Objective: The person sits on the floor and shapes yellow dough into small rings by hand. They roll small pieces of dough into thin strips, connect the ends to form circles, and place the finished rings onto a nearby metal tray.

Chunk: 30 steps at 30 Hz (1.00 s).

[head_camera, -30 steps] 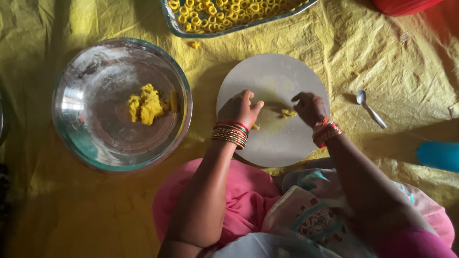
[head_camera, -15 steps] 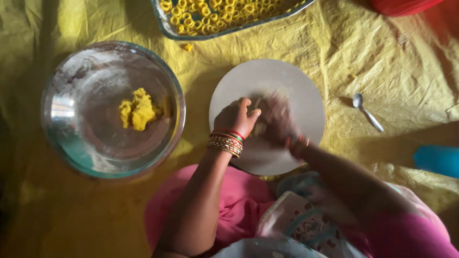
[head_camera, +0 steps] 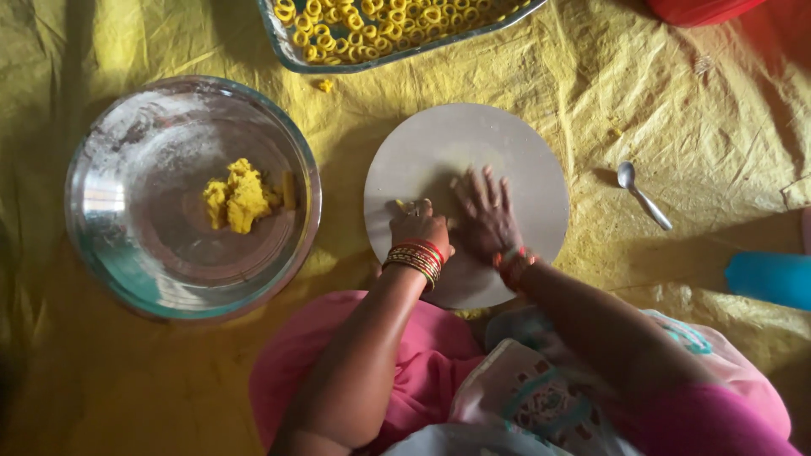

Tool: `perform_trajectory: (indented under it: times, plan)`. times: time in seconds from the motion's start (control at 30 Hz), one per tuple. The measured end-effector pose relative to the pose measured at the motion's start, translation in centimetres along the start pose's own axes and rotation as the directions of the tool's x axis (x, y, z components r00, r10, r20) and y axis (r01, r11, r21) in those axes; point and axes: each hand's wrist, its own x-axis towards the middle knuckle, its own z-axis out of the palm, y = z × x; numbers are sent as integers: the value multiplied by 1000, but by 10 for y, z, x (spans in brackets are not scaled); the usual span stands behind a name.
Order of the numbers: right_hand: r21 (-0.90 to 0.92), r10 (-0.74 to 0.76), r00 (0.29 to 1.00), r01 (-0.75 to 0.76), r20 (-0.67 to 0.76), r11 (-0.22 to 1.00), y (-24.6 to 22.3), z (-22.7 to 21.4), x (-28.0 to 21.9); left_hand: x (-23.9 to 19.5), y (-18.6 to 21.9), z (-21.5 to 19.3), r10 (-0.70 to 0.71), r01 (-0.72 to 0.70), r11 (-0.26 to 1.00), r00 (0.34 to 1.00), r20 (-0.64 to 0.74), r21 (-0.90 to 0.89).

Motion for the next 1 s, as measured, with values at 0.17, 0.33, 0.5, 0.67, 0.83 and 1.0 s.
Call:
perform_trajectory:
  times: [0.17, 0.33, 0.5, 0.67, 0.83, 1.0]
  plan:
    - [-43, 330, 918, -347, -219, 937, 42, -7, 44, -5, -1, -5, 32, -34, 988, 999, 20, 153]
    - [-123, 40, 994, -52, -98, 991, 11, 4, 10, 0, 0, -6, 4, -18, 991, 995, 103, 133]
    - [-42, 196, 979, -198, -61, 979, 23, -4, 23, 5, -1, 3, 15, -12, 990, 1000, -22, 143]
    - [-66, 187, 981, -191, -56, 979, 25, -7, 31, -2, 1, -6, 4, -9, 988, 999, 37, 156]
    - [45, 5, 997, -9, 75, 999, -26, 7, -34, -8, 0, -17, 11, -7, 993, 999, -32, 114]
    - [36, 189, 980, -187, -66, 982, 4, -10, 14, -7, -5, -17, -26, 25, 997, 1000, 17, 77]
